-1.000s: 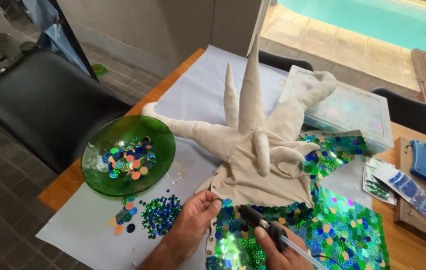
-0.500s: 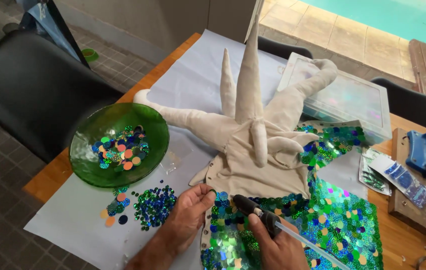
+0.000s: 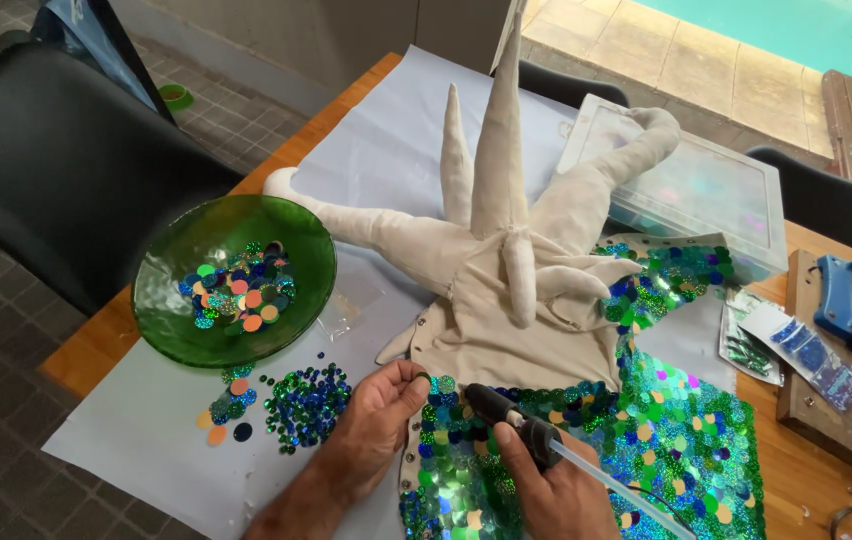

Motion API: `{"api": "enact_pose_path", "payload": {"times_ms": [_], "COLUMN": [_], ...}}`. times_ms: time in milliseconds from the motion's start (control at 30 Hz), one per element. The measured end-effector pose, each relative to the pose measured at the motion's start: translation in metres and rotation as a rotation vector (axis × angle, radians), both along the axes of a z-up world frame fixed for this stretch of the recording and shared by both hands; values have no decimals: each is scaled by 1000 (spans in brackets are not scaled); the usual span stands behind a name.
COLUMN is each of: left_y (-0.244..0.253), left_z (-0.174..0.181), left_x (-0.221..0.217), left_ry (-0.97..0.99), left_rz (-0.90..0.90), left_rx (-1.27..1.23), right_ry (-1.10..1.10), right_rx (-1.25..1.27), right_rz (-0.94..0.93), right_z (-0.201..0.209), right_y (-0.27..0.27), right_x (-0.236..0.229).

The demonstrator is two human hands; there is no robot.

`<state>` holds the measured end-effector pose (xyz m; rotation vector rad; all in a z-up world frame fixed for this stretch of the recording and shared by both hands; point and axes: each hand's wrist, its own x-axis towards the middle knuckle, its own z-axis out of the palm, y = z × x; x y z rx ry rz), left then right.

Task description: Applying sequins to a fabric garment using a hot glue gun

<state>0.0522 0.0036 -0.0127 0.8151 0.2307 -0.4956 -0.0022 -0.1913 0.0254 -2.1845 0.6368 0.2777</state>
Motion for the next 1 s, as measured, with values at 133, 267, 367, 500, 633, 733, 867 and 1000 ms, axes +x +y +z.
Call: {"api": "enact_pose_path", "payload": {"times_ms": [133, 267, 367, 500, 633, 733, 867, 1000], "left_y": [-2, -1, -2, -9, -12, -13, -12, -12], "left_z": [-13, -13, -22, -18, 23, 43, 48, 42], "left_x": [1, 0, 2, 3, 2, -1, -4, -7], "left_ry": [-47, -92, -136, -208, -43, 5, -27, -10], "left_rz": [33, 39, 29, 51, 39, -25, -38, -24], "left_rx": [-24, 26, 135, 344, 428, 618, 598, 507], "right_ry": [-19, -97, -144, -40, -143, -164, -270, -305], "right_rx": [-46, -78, -164, -125, 67, 71, 182, 404], "right_rz": [28, 60, 129, 49, -29, -28, -26, -159], "right_z": [0, -15, -23, -9, -6, -15, -4, 25], "right_y": [-2, -11, -13, -8, -10, -18, -17, 4], "right_x": [-1, -4, -6, -3, -5, -10, -11, -6]}}
